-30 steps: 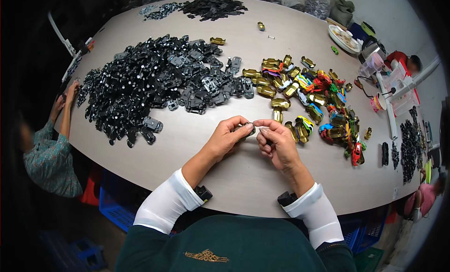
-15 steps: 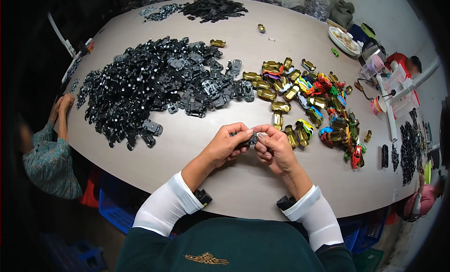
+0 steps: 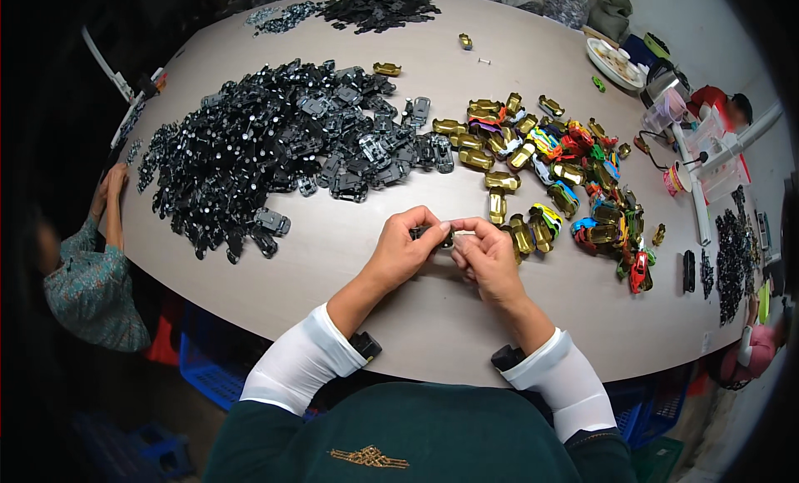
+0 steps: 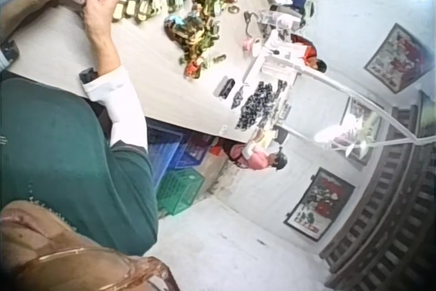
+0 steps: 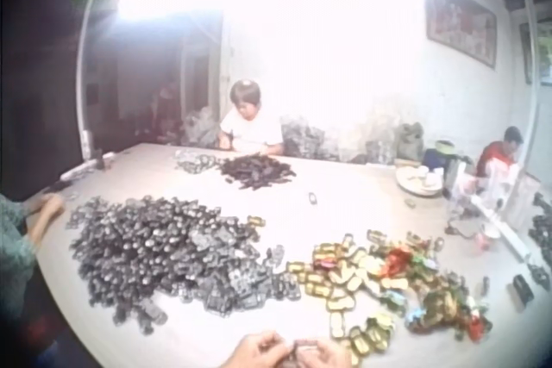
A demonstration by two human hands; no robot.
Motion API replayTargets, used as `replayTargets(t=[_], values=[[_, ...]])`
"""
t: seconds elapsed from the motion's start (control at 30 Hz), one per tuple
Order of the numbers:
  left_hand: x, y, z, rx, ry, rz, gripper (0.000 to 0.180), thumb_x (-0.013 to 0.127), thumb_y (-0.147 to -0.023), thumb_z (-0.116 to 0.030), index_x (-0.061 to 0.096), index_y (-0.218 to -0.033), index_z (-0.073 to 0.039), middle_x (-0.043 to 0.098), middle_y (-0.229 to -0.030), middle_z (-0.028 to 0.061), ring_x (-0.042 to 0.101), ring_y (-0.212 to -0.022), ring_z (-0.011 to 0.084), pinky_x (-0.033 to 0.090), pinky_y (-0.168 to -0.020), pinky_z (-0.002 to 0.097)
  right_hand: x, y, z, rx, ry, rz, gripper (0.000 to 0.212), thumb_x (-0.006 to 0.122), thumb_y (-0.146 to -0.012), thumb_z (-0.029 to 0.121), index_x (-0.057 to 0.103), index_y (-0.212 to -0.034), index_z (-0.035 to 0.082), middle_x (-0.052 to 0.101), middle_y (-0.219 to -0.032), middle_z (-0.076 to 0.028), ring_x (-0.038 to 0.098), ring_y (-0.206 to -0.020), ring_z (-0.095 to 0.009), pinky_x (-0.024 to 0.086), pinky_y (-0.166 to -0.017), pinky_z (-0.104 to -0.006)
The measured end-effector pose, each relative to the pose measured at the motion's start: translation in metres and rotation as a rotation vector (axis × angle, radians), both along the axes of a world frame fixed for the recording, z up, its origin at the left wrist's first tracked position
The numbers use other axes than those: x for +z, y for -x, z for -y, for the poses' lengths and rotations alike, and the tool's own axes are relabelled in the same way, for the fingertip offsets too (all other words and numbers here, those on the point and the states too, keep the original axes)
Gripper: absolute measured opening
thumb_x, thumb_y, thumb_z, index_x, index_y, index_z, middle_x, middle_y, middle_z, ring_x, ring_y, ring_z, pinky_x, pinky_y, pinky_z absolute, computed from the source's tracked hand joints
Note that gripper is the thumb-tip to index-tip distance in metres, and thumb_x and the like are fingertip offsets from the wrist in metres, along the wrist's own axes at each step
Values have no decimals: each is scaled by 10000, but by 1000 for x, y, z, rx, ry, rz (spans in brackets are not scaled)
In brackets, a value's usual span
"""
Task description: The person assembles small toy cars by hand at a large table. They pick up a grey chassis and a colored body, fit them together, and place the completed unit on the table. This process is repeated with various colored bodies throughout the clip.
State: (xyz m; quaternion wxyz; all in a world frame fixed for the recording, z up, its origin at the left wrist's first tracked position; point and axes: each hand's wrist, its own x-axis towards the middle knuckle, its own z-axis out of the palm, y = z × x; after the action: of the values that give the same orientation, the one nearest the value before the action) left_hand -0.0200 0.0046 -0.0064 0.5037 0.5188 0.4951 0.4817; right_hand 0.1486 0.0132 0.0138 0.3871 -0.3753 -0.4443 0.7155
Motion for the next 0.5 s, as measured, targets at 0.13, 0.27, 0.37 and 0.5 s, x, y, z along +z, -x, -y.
replayTargets(t=[0.13, 0.27, 0.37, 0.5], values=[[9, 0, 1, -4, 44, 39, 173, 613, -922, -151, 596, -810, -20, 588, -689, -11, 501, -583, 40, 409, -518, 203, -3, -3, -2, -17, 74, -53, 115, 586, -947, 130, 601, -946, 16, 537, -620, 9, 372, -418, -16, 277, -367, -172], [4, -1, 0, -1, -26, -9, 169, 615, -920, -148, 595, -813, -19, 583, -674, -13, 502, -585, 36, 408, -519, 200, -2, -2, -2, -22, 126, -67, 117, 588, -946, 133, 586, -896, 28, 536, -615, 8, 376, -419, -16, 269, -364, -172], [2, -1, 0, 3, -82, -73, 166, 615, -919, -147, 595, -813, -20, 581, -668, -12, 503, -583, 34, 407, -520, 196, 0, -2, -1, -21, 154, -79, 120, 589, -945, 133, 577, -877, 35, 536, -612, 9, 378, -420, -15, 265, -361, -171], [4, -1, 2, 10, -101, -98, 161, 625, -908, -139, 601, -808, -15, 591, -670, -9, 510, -578, 41, 410, -524, 204, 0, -2, -1, -19, 158, -87, 119, 590, -944, 131, 578, -872, 38, 536, -609, 11, 381, -422, -15, 263, -362, -172]])
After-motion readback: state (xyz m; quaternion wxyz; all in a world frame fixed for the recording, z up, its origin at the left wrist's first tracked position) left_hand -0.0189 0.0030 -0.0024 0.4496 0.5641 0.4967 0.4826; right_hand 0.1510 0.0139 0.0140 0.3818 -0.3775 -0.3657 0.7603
